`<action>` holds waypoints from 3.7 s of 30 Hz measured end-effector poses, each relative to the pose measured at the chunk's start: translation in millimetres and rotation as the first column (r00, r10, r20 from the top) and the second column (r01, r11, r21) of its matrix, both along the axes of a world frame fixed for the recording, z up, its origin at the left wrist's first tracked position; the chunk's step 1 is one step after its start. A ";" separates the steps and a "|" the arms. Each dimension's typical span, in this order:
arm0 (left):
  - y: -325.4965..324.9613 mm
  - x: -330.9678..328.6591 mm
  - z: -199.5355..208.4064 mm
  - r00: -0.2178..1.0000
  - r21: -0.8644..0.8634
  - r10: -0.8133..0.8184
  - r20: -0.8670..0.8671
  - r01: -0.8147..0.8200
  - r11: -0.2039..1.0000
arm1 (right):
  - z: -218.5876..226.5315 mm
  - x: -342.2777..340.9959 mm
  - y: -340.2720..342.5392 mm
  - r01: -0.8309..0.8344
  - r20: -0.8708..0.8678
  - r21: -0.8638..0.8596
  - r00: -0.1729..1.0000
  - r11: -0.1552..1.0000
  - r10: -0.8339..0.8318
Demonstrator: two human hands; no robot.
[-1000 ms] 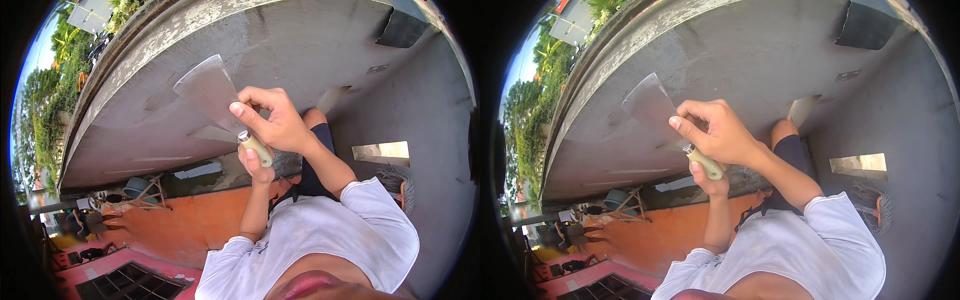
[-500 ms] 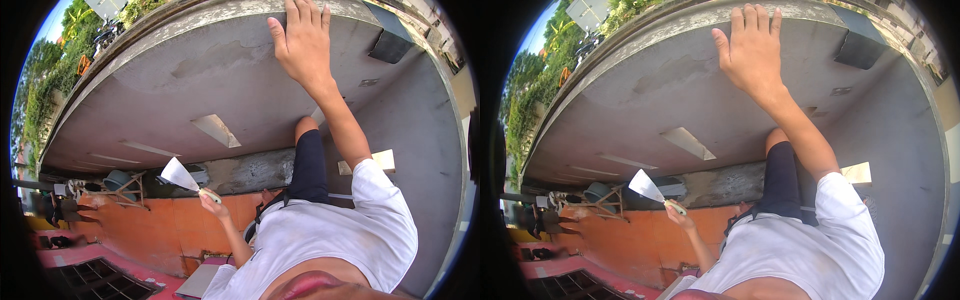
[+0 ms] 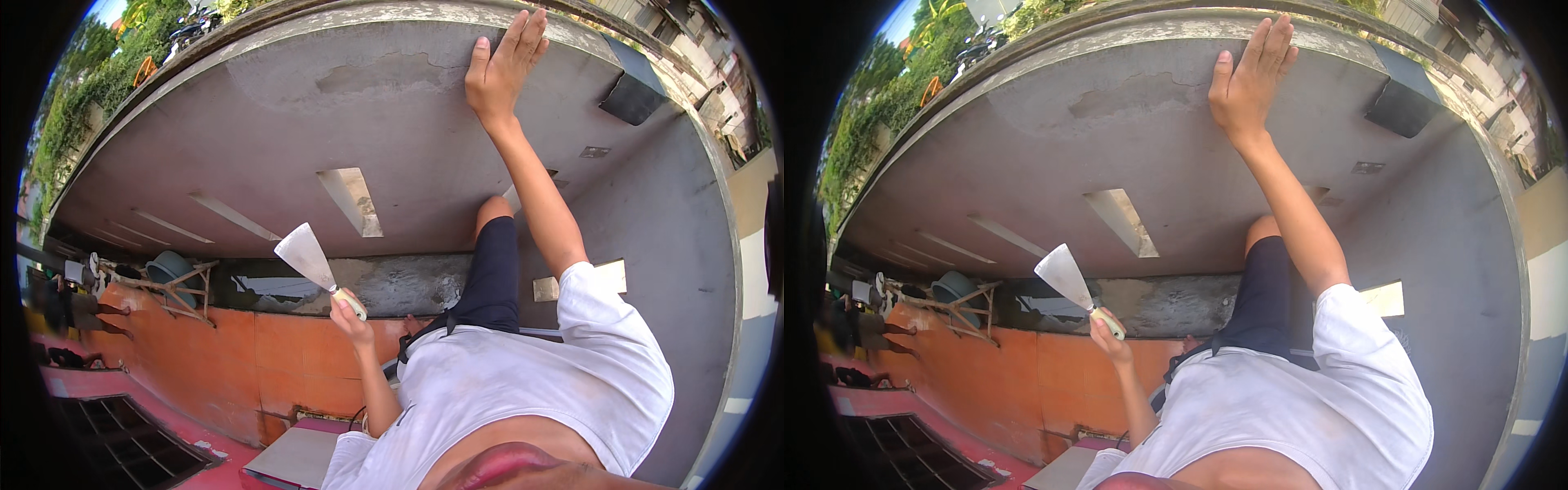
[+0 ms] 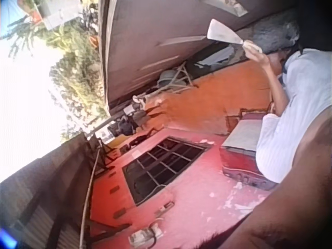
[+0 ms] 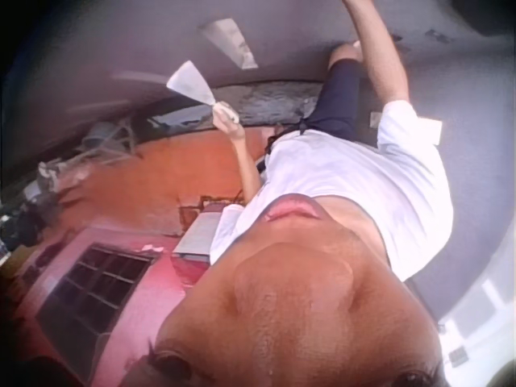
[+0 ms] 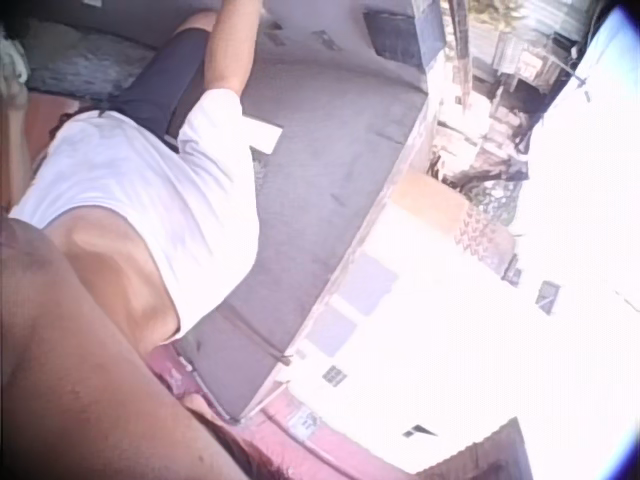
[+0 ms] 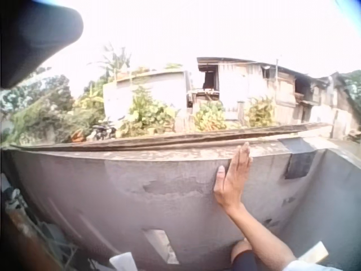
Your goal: The person uses a trowel to apply and smooth plaster on a ceiling surface. They repeatedly spread the material, scrape off excess, and refine the finish across different sections of the ceiling.
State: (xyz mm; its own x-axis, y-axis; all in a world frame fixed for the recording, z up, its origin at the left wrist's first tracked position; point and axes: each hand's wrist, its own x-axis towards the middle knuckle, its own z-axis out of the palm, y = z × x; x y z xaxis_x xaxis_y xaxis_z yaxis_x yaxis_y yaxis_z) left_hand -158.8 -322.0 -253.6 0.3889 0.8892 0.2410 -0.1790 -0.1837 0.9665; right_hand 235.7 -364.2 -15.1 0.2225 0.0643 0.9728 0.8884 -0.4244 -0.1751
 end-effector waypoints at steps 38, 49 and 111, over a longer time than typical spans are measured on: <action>-64.9 111.3 90.9 0.647 -0.254 -0.739 0.187 0.759 0.600 | -145.8 -187.0 -116.8 -0.569 -0.726 0.683 -0.463 0.457 0.508; -56.3 156.2 98.8 0.781 -0.077 -0.624 0.030 0.624 0.778 | -114.8 -157.4 -93.0 -0.444 -0.535 0.830 -0.463 0.338 0.707; -20.4 222.2 62.7 0.916 0.211 -0.360 -0.179 0.393 0.895 | -98.7 -85.8 -34.5 -0.572 -0.597 0.667 -0.027 0.478 0.801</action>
